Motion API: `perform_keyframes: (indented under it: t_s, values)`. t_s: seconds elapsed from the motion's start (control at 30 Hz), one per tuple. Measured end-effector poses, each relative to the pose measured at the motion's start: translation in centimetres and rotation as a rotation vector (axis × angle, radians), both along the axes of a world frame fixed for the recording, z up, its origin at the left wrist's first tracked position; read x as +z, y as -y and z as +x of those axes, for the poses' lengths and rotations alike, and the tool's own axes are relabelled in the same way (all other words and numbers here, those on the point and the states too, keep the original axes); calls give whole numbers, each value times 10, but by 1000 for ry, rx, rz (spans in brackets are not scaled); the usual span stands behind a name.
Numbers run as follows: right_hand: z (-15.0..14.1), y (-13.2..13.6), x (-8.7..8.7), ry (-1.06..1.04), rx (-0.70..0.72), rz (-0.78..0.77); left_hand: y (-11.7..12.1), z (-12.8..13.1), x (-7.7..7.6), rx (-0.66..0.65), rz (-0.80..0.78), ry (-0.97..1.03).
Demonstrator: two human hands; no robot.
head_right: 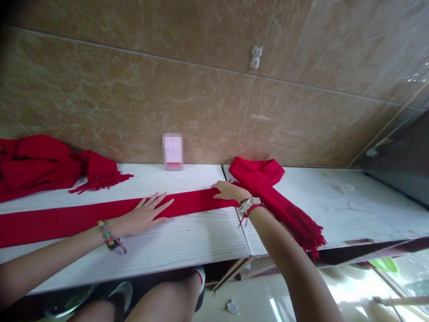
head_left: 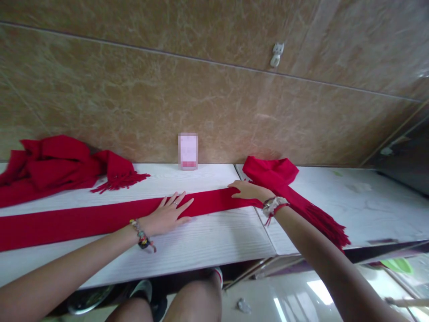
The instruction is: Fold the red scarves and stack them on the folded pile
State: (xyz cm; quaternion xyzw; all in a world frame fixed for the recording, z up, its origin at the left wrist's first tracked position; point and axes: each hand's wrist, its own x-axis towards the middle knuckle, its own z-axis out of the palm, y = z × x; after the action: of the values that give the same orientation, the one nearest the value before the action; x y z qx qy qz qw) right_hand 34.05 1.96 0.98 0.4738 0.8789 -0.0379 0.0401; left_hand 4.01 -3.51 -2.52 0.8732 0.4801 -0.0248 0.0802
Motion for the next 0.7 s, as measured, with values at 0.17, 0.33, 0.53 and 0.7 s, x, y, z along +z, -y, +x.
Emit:
perform_keyframes:
  t_s: [0.17,0.33,0.53,0.7]
  values:
    - [-13,-12,16,75,-87,-133,0,3,1,8,-20,-3]
    - [-12,-9,38,52,-70,-153,-2,6,1,-18,58,103]
    - [-16,8,62,-168,-62,-103,-15,31,18,-32,171,402]
    - [-37,42,48,-438,-185,-97,-12,48,32,-37,124,516]
